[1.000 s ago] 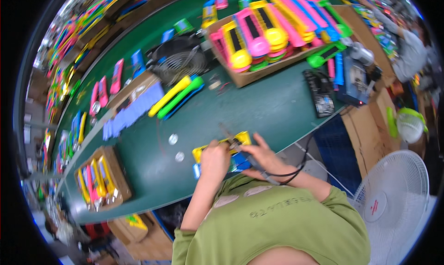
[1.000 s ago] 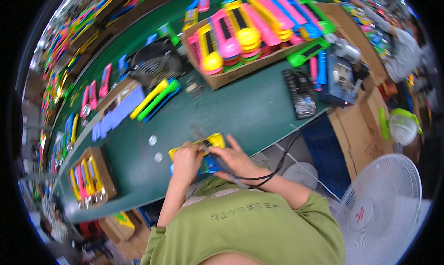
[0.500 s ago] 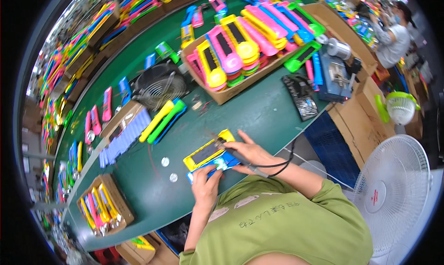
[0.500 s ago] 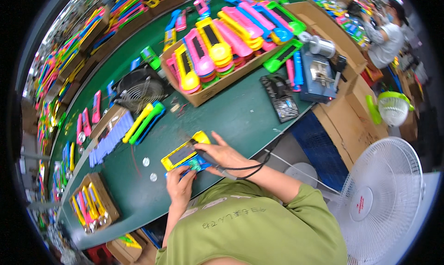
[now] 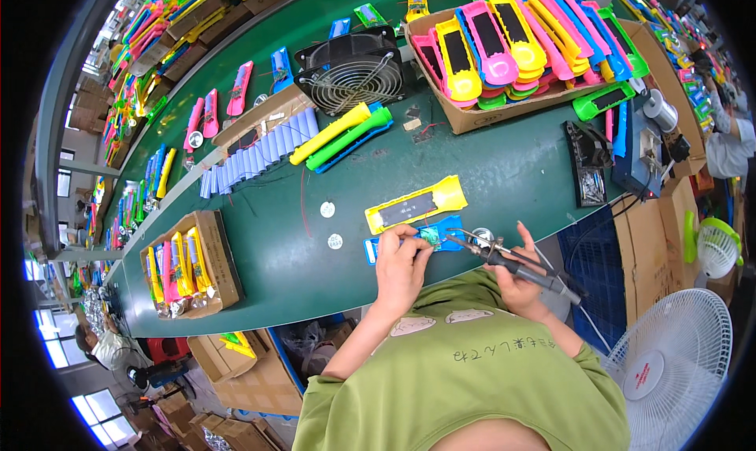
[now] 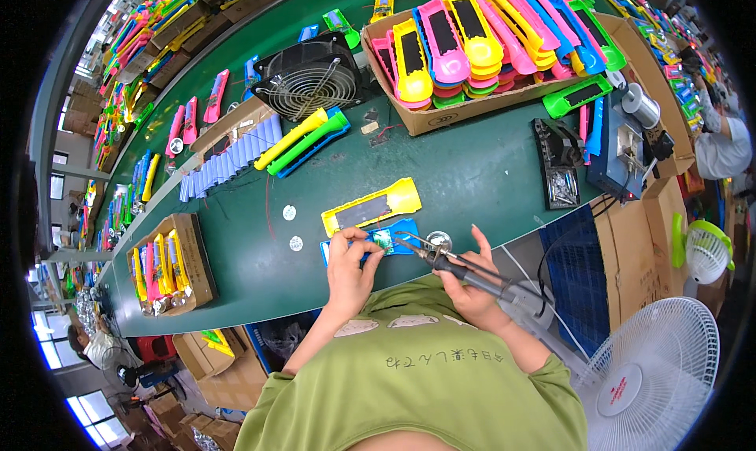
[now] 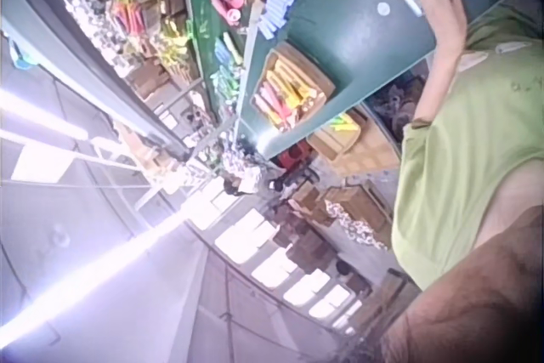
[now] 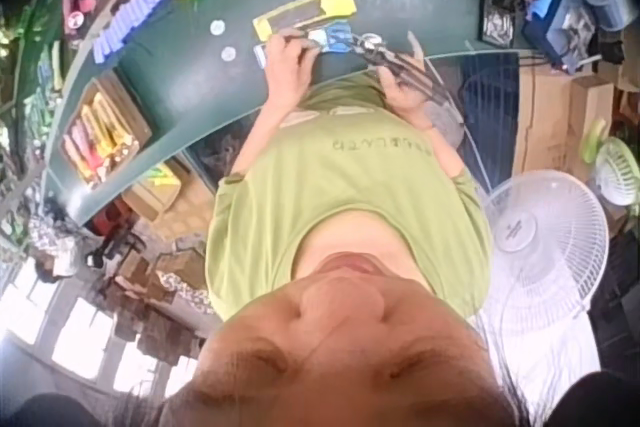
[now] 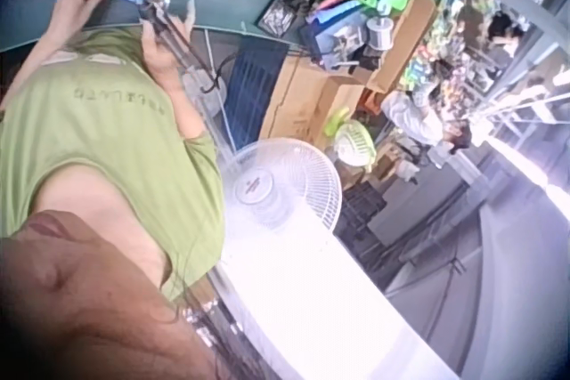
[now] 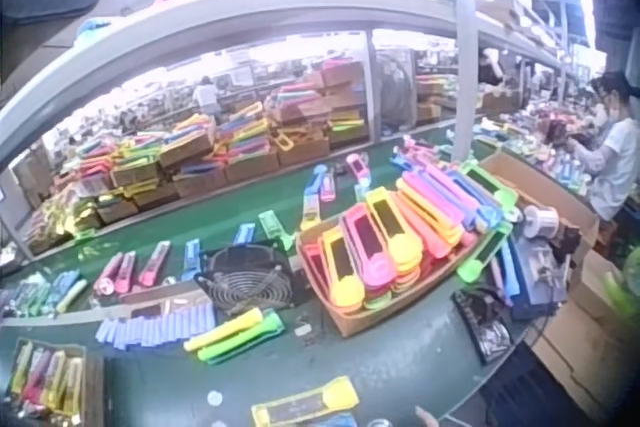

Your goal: The person solders internal wires, battery springs, and other electronic components into plastic LED housings using a soldering iron, then covers the components with plastic covers.

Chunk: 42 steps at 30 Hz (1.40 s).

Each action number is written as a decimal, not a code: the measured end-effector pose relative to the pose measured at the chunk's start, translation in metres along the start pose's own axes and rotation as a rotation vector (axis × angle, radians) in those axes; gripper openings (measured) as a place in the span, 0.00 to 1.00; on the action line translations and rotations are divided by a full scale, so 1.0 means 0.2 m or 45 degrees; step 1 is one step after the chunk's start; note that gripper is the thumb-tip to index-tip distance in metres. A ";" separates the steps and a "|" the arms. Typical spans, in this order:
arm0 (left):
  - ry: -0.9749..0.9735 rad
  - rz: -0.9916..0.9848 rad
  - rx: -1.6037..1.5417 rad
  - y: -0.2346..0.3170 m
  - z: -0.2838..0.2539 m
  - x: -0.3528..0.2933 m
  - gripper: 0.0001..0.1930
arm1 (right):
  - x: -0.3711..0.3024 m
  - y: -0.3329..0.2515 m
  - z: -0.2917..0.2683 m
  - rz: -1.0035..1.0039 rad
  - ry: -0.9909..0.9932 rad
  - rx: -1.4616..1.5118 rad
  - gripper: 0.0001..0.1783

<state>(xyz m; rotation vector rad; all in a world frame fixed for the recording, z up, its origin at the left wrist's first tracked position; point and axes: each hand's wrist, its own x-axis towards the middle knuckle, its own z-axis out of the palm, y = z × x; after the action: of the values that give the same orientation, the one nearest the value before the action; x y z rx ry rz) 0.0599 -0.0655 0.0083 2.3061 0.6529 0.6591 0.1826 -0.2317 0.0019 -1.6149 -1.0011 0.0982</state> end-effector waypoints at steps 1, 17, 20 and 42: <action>-0.037 -0.086 -0.081 0.01 -0.02 0.00 0.08 | -0.02 0.02 0.02 0.031 0.113 0.111 0.09; -0.240 -0.152 -0.032 0.02 -0.06 0.07 0.04 | -0.08 0.05 0.14 0.356 0.274 0.424 0.10; -0.244 -0.151 -0.033 0.02 -0.06 0.07 0.05 | -0.08 0.06 0.15 0.364 0.238 0.391 0.09; -0.244 -0.097 -0.005 0.02 -0.06 0.08 0.05 | -0.13 0.11 0.10 0.328 0.265 0.379 0.12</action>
<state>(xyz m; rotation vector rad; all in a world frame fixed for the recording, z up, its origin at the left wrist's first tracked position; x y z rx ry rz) 0.0664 -0.0540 0.0236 2.2928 0.6446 0.3971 0.1669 -0.2321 -0.0343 -1.4382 -0.5850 0.2374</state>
